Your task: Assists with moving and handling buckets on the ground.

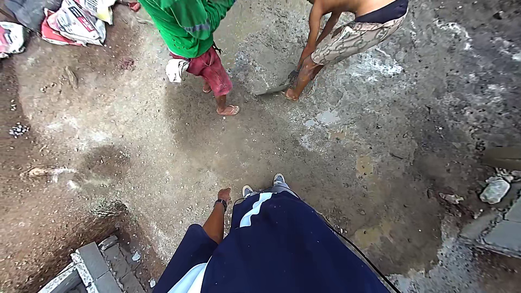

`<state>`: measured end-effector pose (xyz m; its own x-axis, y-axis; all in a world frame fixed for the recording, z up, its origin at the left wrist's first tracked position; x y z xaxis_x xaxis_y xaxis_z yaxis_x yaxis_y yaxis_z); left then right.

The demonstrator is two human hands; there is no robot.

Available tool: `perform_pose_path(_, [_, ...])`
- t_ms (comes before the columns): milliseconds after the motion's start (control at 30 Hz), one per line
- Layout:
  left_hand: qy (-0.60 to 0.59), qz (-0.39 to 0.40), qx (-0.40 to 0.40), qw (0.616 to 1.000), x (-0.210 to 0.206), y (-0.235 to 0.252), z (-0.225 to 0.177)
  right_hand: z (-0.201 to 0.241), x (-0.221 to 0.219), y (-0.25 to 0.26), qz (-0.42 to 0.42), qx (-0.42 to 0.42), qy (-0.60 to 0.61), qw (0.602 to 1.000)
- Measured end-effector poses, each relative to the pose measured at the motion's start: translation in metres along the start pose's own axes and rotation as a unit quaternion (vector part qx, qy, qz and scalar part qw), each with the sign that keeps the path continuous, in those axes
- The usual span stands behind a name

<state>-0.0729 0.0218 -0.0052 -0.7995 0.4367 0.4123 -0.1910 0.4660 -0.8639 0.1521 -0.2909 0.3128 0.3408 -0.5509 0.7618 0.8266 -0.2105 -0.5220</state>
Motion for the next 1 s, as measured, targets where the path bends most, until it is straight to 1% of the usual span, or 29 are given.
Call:
perform_pose_path(33, [-0.001, 0.000, 0.000, 1.000, 0.002, 0.000, 0.001, -0.012, -0.006, 0.002, -0.026, 0.047, 0.024, 0.998])
perform_pose_path(67, [-0.004, 0.000, 0.001, 1.000, 0.003, 0.000, 0.003, -0.008, 0.004, 0.004, 0.052, 0.037, 0.017, 0.998])
perform_pose_path(100, [-0.005, 0.000, 0.000, 1.000, 0.005, -0.001, 0.004, -0.009, 0.005, 0.008, 0.070, 0.026, 0.037, 0.997])
perform_pose_path(133, [-0.009, -0.003, 0.001, 1.000, 0.007, -0.003, 0.005, -0.016, -0.001, 0.011, 0.049, 0.038, 0.058, 0.996])
perform_pose_path(167, [-0.013, -0.005, 0.002, 1.000, 0.009, -0.003, 0.007, -0.014, 0.003, 0.008, 0.075, 0.044, 0.055, 0.995])
perform_pose_path(200, [-0.016, -0.005, 0.005, 1.000, 0.011, -0.002, 0.009, -0.013, -0.003, -0.001, 0.022, 0.074, 0.069, 0.995])
perform_pose_path(233, [-0.022, -0.004, 0.009, 1.000, 0.013, 0.000, 0.011, 0.005, -0.001, -0.019, -0.019, 0.074, 0.069, 0.995])
perform_pose_path(267, [-0.026, -0.004, 0.011, 1.000, 0.015, 0.002, 0.014, 0.045, 0.023, -0.042, 0.067, -0.010, 0.029, 0.997])
perform_pose_path(300, [-0.029, -0.006, 0.012, 1.000, 0.017, 0.003, 0.017, 0.072, 0.032, -0.060, 0.076, -0.067, 0.034, 0.994])
perform_pose_path(333, [-0.031, -0.007, 0.014, 0.999, 0.019, 0.005, 0.019, 0.084, 0.031, -0.070, 0.052, -0.087, 0.045, 0.994])
perform_pose_path(367, [-0.033, -0.007, 0.016, 0.999, 0.022, 0.006, 0.022, 0.089, 0.033, -0.074, 0.073, -0.086, 0.029, 0.993])
perform_pose_path(433, [-0.035, -0.008, 0.020, 0.999, 0.026, 0.010, 0.027, 0.069, 0.014, -0.060, 0.052, -0.069, -0.003, 0.996])
perform_pose_path(467, [-0.035, -0.009, 0.021, 0.999, 0.028, 0.011, 0.029, 0.062, 0.007, -0.052, 0.051, -0.079, -0.016, 0.995])
perform_pose_path(500, [-0.034, -0.009, 0.022, 0.999, 0.031, 0.012, 0.032, 0.060, 0.008, -0.046, 0.078, -0.099, -0.020, 0.992])
perform_pose_path(533, [-0.036, -0.010, 0.023, 0.999, 0.033, 0.013, 0.034, 0.056, 0.010, -0.044, 0.104, -0.088, -0.029, 0.990])
perform_pose_path(567, [-0.037, -0.010, 0.024, 0.999, 0.035, 0.013, 0.036, 0.035, -0.012, -0.042, -0.020, -0.015, -0.001, 1.000])
perform_pose_path(600, [-0.037, -0.010, 0.023, 0.999, 0.037, 0.014, 0.039, 0.031, -0.015, -0.035, -0.002, -0.010, -0.024, 1.000])
perform_pose_path(633, [-0.036, -0.010, 0.023, 0.999, 0.039, 0.015, 0.041, 0.028, -0.014, -0.026, 0.037, 0.012, -0.069, 0.997])
perform_pose_path(667, [-0.034, -0.010, 0.023, 0.999, 0.041, 0.016, 0.043, 0.016, -0.021, -0.017, 0.015, 0.067, -0.104, 0.992])
perform_pose_path(700, [-0.033, -0.010, 0.024, 0.999, 0.042, 0.017, 0.044, 0.001, -0.035, -0.010, -0.067, 0.107, -0.104, 0.986])
perform_pose_path(733, [-0.037, -0.009, 0.026, 0.999, 0.044, 0.017, 0.046, 0.017, -0.028, -0.010, 0.003, 0.028, -0.142, 0.989])
perform_pose_path(767, [-0.042, -0.009, 0.027, 0.999, 0.045, 0.017, 0.047, 0.033, -0.023, -0.011, 0.042, -0.047, -0.158, 0.985])
perform_pose_path(800, [-0.047, -0.009, 0.028, 0.998, 0.047, 0.018, 0.048, 0.042, -0.023, -0.012, 0.051, -0.087, -0.170, 0.980])
perform_pose_path(833, [-0.051, -0.008, 0.028, 0.998, 0.048, 0.018, 0.049, 0.049, -0.022, -0.016, 0.060, -0.098, -0.190, 0.975])
perform_pose_path(900, [-0.053, -0.008, 0.027, 0.998, 0.051, 0.019, 0.050, 0.053, -0.023, -0.021, 0.050, -0.084, -0.213, 0.972])
perform_pose_path(933, [-0.054, -0.010, 0.029, 0.998, 0.052, 0.019, 0.051, 0.062, -0.020, -0.031, 0.043, -0.085, -0.207, 0.974])
perform_pose_path(1000, [-0.055, -0.014, 0.031, 0.998, 0.054, 0.020, 0.052, 0.091, -0.006, -0.056, 0.066, -0.105, -0.185, 0.975])
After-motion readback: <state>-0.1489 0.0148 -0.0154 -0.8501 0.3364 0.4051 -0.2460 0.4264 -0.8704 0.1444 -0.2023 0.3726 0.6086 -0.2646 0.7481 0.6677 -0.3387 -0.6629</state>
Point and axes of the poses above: each hand's wrist, its own y-axis towards the middle knuckle, its own x-axis out of the back of the hand, z = x × y, the point moved 1 cm from there along y, towards the middle knuckle, and after that the axes turned 11 degrees about -z, right-handed, at the moved point
